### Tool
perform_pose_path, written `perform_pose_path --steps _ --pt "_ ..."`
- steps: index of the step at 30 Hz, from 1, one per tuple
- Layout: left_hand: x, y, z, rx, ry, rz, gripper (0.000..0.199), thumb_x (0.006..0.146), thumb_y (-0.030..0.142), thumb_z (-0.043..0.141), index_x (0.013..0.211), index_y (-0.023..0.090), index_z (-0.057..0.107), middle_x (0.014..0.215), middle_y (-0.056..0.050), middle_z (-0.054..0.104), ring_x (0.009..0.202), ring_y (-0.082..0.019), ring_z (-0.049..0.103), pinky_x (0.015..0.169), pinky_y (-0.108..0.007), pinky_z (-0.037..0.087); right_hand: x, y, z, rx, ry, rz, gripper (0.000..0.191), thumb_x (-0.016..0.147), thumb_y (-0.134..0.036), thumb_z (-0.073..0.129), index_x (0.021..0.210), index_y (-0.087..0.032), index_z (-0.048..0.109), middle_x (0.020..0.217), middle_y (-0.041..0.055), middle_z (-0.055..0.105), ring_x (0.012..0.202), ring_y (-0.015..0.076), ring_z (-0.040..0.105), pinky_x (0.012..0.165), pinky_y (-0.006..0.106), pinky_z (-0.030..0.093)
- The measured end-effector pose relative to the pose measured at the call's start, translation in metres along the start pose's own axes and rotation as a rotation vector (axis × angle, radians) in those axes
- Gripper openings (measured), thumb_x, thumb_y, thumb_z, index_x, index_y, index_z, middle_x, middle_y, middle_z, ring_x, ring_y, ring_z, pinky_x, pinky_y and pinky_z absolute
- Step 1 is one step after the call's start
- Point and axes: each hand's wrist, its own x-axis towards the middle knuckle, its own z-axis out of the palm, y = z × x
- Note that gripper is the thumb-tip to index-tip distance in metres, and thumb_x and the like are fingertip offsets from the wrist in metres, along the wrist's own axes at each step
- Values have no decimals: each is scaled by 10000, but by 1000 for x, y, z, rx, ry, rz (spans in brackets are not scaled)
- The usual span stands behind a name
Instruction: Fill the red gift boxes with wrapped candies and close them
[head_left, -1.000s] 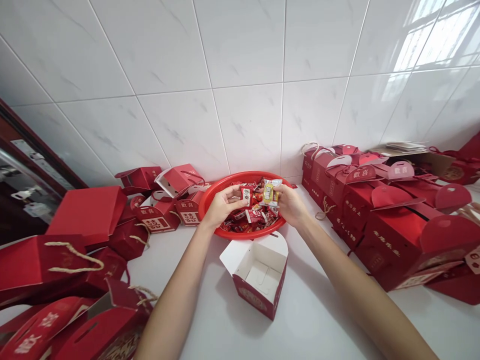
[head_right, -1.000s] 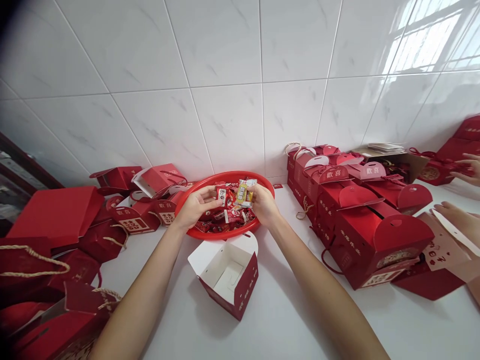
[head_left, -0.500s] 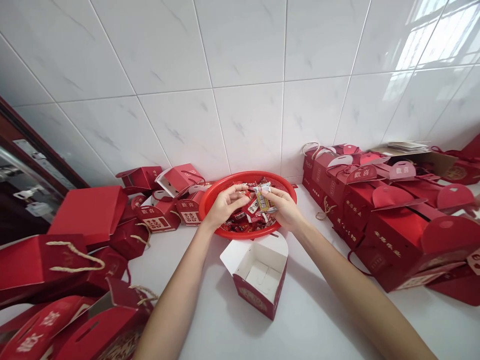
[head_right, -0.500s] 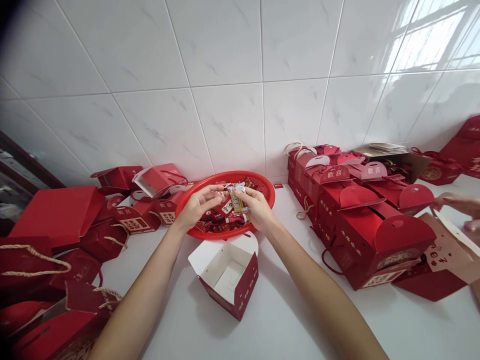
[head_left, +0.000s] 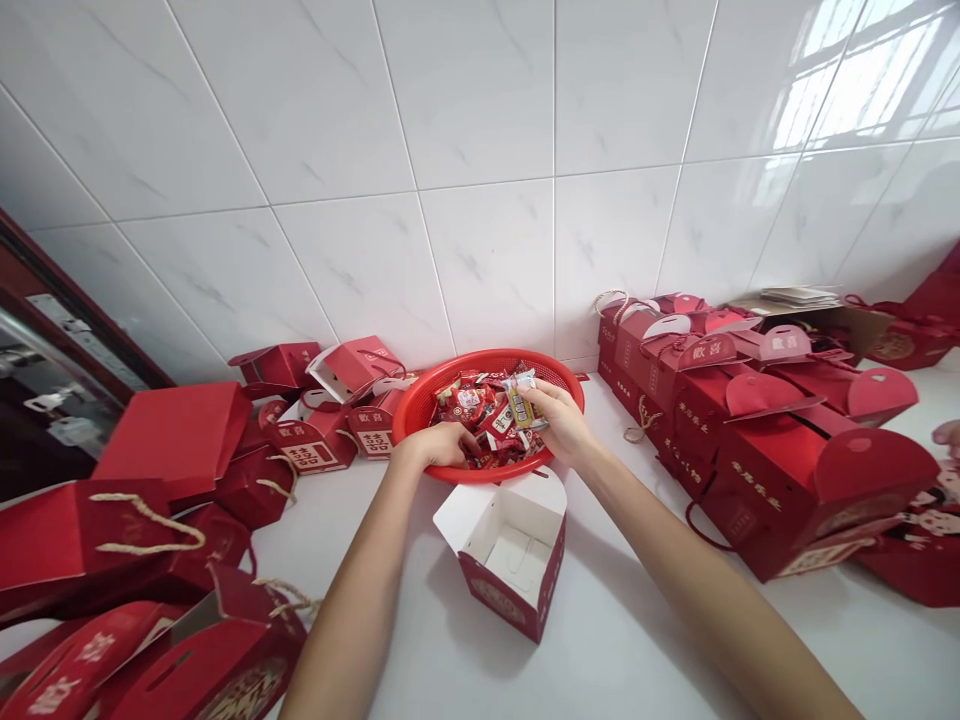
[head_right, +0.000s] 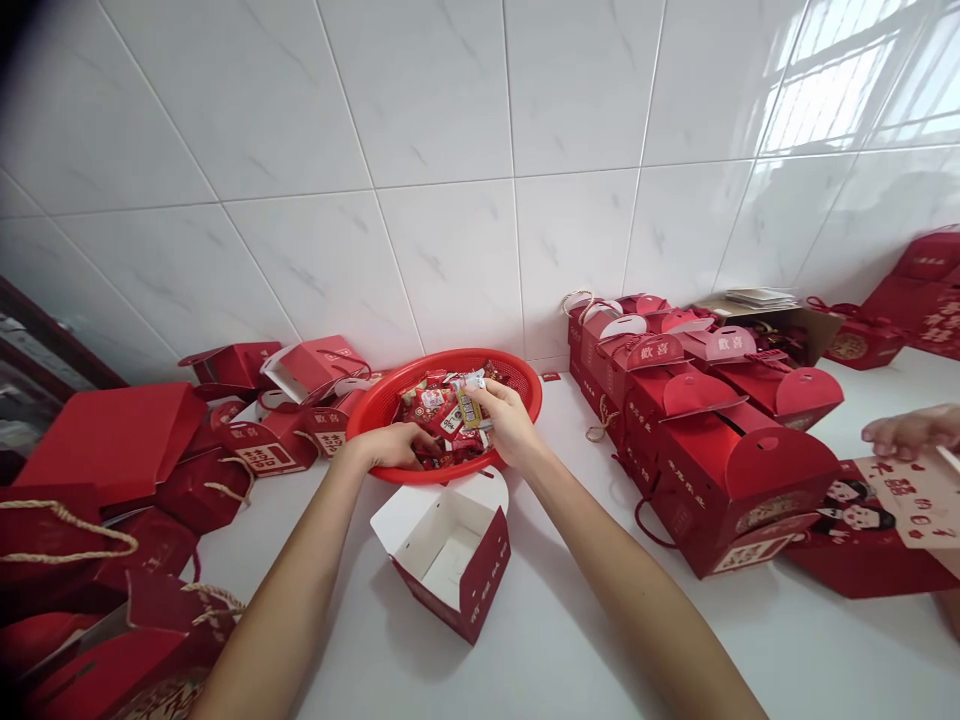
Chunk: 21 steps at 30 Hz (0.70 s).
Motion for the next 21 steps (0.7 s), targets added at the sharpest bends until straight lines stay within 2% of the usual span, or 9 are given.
perform_pose_path --steps 3,7,10,16,18,21 --pt "-5 7 1 1 -25 21 298 483 153 640 704 263 807 678 6 759 640 -214 676 557 -241 467 -1 0 1 3 4 8 330 599 -443 864 774 -198 729 806 39 740 711 177 647 594 275 501" --pt "-14 10 4 -102 76 127 166 615 300 673 716 228 782 712 -19 769 721 -244 695 657 -286 510 1 0 -1 13 14 -9 291 618 -417 855 751 -200 713 787 29 730 709 175 645 642 287 508" --pt "-16 9 5 -103 160 184 233 700 429 670 719 214 759 741 -35 771 731 -246 682 676 -305 501 4 2 -5 36 48 -42 262 629 -388 848 730 -200 695 783 25 721 701 165 636 652 284 504" --pt "-15 7 5 -96 297 247 322 775 522 628 713 207 651 756 -30 716 756 -235 647 706 -322 489 10 2 -12 59 106 -36 233 640 -369 832 746 -216 693 816 25 732 729 177 644 606 279 497" --pt "-15 6 5 -186 317 257 373 790 565 623 708 202 602 731 -21 672 720 -223 642 691 -328 497 10 2 -12 77 120 -39 237 624 -357 842 738 -218 687 806 15 730 725 170 643 615 274 505" --pt "-16 5 5 -439 318 252 450 743 625 691 763 187 590 776 -12 661 640 -197 666 663 -335 528 10 2 -12 96 128 -31 248 611 -358 851 750 -218 700 815 12 736 712 160 639 624 270 514"
